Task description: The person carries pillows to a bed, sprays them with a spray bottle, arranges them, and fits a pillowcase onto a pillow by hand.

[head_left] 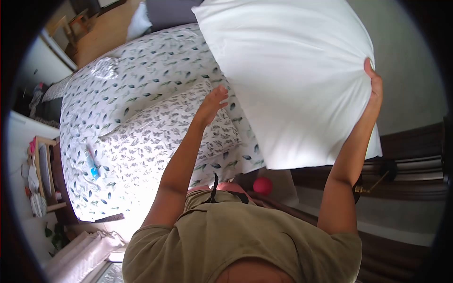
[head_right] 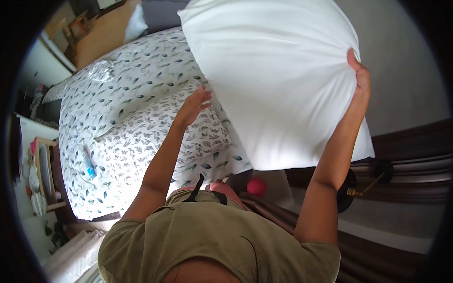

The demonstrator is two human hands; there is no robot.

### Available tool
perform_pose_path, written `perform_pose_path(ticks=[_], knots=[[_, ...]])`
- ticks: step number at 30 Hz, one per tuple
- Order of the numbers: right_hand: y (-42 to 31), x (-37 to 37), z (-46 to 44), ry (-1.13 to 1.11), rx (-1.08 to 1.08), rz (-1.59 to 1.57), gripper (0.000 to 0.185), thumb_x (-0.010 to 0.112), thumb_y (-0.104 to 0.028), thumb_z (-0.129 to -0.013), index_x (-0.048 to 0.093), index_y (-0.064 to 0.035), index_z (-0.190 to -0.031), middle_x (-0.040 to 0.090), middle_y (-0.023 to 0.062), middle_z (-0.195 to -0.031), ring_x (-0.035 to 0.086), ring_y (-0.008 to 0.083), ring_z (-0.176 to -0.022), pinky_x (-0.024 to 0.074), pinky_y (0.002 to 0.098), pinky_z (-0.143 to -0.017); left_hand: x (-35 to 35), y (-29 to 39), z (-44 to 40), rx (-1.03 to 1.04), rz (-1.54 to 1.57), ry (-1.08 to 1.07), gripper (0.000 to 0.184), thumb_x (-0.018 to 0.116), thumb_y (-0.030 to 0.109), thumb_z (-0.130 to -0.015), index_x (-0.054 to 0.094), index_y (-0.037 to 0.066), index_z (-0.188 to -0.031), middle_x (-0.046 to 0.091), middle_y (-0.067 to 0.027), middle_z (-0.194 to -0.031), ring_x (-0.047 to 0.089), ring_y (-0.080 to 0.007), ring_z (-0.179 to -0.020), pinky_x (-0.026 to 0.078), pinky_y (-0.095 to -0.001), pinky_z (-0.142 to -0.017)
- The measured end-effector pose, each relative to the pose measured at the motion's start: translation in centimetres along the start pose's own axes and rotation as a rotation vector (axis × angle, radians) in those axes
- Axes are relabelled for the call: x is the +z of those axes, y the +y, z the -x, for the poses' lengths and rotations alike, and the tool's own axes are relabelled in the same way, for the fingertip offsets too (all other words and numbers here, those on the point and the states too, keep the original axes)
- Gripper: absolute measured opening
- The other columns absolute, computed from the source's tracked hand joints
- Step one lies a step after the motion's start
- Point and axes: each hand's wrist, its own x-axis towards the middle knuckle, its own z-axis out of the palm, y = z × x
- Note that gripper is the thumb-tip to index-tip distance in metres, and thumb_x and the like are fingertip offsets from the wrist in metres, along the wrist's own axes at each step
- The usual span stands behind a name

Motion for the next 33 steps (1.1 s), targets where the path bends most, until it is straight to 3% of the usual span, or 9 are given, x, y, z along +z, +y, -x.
perform_pose_path(ticks=[4,8,11,21,23,27,30,32,33], knots=[[1.9,2.8,1.0,-0.154,0.031,-0.129,0.055,0.062,-0.031,-0.082,0.045,0.0020,-0.122,0.055,0.0178,-0.116,0.056,0.0320,-0.102,0.0452,0.0493,-0.088,-1.0,10.9,4.3,0.190,0.585,0.067,0.066,0.058,0.046,-0.084,0.043,0.000,-0.128,0.052,-0.0133,-0.123,0.054,-0.0190,-0.104,0.043,-0.0301,-0.088],[4.7,6.2,0.8,-0.248,0.031,-0.106,0.057,0.060,-0.038,-0.083,0.046,0.0020,-0.121,0.056,0.0179,-0.114,0.057,0.0324,-0.101,0.0471,0.0480,-0.085,-4.0,17.5,9.1,0.312,0.407,0.206,0.050,0.059,0.043,-0.085,0.059,-0.003,-0.105,0.062,-0.0102,-0.104,0.058,-0.0152,-0.094,0.047,-0.0279,-0.082],[7.1,8.2,-0.8,-0.229,0.002,-0.069,0.059,0.059,-0.040,-0.083,0.046,0.0021,-0.121,0.057,0.0179,-0.113,0.058,0.0311,-0.099,0.0491,0.0455,-0.083,-5.5,20.3,12.7,0.349,0.331,0.261,0.049,0.058,0.043,-0.085,0.060,-0.003,-0.101,0.063,-0.0101,-0.099,0.060,-0.0140,-0.088,0.048,-0.0265,-0.079],[14.1,14.9,-5.1,-0.326,0.001,-0.101,0.062,0.055,-0.044,-0.084,0.043,0.0036,-0.123,0.057,0.0173,-0.113,0.059,0.0290,-0.098,0.0494,0.0425,-0.084,-10.7,19.6,18.8,0.405,0.253,0.342,0.062,0.049,0.051,-0.087,0.054,-0.007,-0.110,0.059,-0.0125,-0.110,0.057,-0.0162,-0.097,0.045,-0.0292,-0.085],[15.1,15.7,-6.2,-0.353,0.016,-0.108,0.063,0.056,-0.044,-0.084,0.043,0.0039,-0.123,0.057,0.0171,-0.113,0.058,0.0290,-0.098,0.0493,0.0426,-0.084,-11.6,19.2,19.3,0.404,0.269,0.398,0.053,0.051,0.053,-0.085,0.061,0.001,-0.086,0.060,-0.0012,-0.079,0.048,-0.0042,-0.060,0.039,-0.0186,-0.054],[16.5,18.0,-7.0,-0.385,0.018,-0.093,0.065,0.057,-0.044,-0.083,0.042,0.0047,-0.123,0.057,0.0168,-0.113,0.058,0.0290,-0.099,0.0489,0.0422,-0.085,-13.0,18.7,20.6,0.425,0.315,0.490,0.055,0.049,0.056,-0.085,0.059,0.002,-0.085,0.057,0.0005,-0.073,0.041,-0.0035,-0.054,0.033,-0.0180,-0.050],[17.3,18.8,-8.4,-0.449,0.068,-0.110,0.066,0.058,-0.044,-0.082,0.042,0.0047,-0.123,0.057,0.0168,-0.113,0.058,0.0285,-0.099,0.0486,0.0415,-0.086,-13.3,18.2,22.2,0.485,0.213,0.380,0.042,0.061,0.042,-0.083,0.059,0.000,-0.091,0.060,-0.0027,-0.077,0.049,-0.0047,-0.058,0.040,-0.0185,-0.055],[17.8,19.2,-9.2,-0.474,0.081,-0.094,0.066,0.059,-0.044,-0.082,0.042,0.0043,-0.123,0.057,0.0165,-0.113,0.058,0.0284,-0.100,0.0482,0.0412,-0.086,-10.7,19.8,24.2,0.508,0.011,0.390,0.037,0.070,0.013,-0.078,0.055,-0.005,-0.106,0.064,-0.0090,-0.094,0.060,-0.0125,-0.088,0.047,-0.0281,-0.082],[18.1,19.3,-9.6,-0.492,0.087,-0.079,0.066,0.059,-0.044,-0.082,0.042,0.0040,-0.124,0.057,0.0162,-0.114,0.057,0.0283,-0.100,0.0477,0.0408,-0.087,-10.8,19.6,24.5,0.506,0.013,0.398,0.037,0.070,0.013,-0.078,0.055,-0.005,-0.106,0.064,-0.0090,-0.094,0.060,-0.0125,-0.088,0.047,-0.0281,-0.082]])
